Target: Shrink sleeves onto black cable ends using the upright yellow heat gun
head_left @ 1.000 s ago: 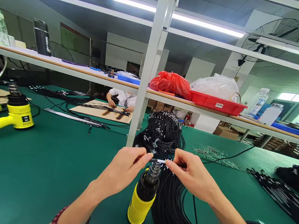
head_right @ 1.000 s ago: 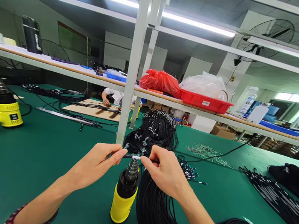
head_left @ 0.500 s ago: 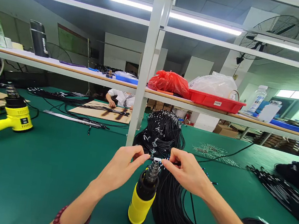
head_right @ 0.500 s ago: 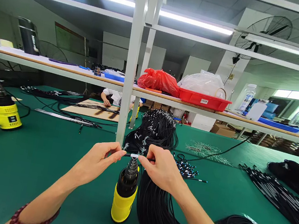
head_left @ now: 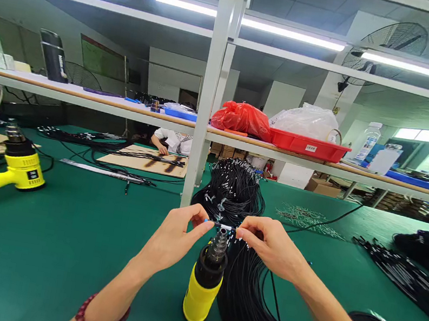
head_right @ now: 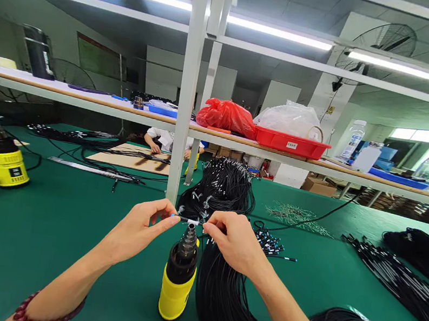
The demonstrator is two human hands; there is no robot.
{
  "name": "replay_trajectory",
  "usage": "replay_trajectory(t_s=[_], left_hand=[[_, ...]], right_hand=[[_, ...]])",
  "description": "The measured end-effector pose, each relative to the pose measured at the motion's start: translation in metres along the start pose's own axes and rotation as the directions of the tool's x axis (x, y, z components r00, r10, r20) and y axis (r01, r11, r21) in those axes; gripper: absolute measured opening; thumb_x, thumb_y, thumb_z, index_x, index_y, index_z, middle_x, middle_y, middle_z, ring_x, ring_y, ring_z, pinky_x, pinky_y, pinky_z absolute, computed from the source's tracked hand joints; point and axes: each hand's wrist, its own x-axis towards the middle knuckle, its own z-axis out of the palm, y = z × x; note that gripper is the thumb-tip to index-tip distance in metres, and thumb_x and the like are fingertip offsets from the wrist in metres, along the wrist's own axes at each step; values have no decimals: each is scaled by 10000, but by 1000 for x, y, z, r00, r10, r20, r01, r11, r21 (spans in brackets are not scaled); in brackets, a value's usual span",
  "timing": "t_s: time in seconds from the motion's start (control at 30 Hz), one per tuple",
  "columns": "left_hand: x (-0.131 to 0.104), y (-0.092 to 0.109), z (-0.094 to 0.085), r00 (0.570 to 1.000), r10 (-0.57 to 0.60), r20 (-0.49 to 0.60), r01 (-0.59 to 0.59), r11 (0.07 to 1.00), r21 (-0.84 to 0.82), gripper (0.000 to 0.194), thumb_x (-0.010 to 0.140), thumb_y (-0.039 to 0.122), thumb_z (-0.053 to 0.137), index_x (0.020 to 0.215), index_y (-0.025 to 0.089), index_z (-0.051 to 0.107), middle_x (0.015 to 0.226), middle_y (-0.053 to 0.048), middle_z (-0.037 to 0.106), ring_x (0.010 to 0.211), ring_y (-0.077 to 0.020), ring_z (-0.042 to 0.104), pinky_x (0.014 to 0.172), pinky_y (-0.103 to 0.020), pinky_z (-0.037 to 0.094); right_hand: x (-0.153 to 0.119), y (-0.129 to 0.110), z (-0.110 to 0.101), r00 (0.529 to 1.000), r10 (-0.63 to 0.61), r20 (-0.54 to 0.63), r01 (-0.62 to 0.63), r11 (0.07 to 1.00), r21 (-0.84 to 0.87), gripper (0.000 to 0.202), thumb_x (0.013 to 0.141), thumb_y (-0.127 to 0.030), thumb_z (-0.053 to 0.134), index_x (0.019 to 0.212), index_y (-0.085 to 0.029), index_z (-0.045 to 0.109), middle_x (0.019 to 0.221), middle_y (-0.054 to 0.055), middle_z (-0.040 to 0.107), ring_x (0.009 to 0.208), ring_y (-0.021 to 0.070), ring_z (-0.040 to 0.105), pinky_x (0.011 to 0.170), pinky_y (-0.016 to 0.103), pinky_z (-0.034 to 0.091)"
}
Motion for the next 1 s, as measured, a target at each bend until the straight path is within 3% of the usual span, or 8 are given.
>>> replay_trajectory(t_s=[0.2,0.5,0.63,0.83,1.0], left_hand=[[2,-7,1,998,1,65,-2,1000,26,533,957,511,288,656,164,559,608,4,547,602,-134,491,581,-248,323],[0,-4,1,999,10,30,-9,999,-42,310,908,430,460,772,172,567,728,14,583,674,-130,478,601,-234,329],[-1,-1,-1,1000,-6,19,6,999,-37,197,893,363,492,863,189,578,803,17,597,731,-131,495,625,-230,342],[-1,-2,-2,999,27,35,-29,998,53,453,948,495,342,679,169,504,632,24,521,585,-120,418,561,-235,290],[-1,-7,1,998,12,69,-20,993,116,514,952,508,311,651,168,551,619,6,552,592,-134,461,567,-245,283]], right_hand=[[1,2,0,1000,-21,0,21,1000,22,274,902,-336,487,734,-150,598,623,-12,523,573,97,399,540,225,264],[3,4,3,999,3,-33,0,997,77,218,856,-314,538,734,-143,594,627,-13,523,576,92,393,534,207,280],[3,3,0,1000,14,-1,-14,999,51,287,876,-354,511,750,-136,649,617,-3,518,561,94,374,513,216,254],[1,4,-1,1000,-18,23,18,999,29,331,903,-360,469,730,-144,652,599,-6,489,558,98,350,521,227,232],[2,2,-1,999,-20,27,18,998,53,311,896,-345,480,725,-142,642,596,-15,475,555,93,338,518,223,232]])
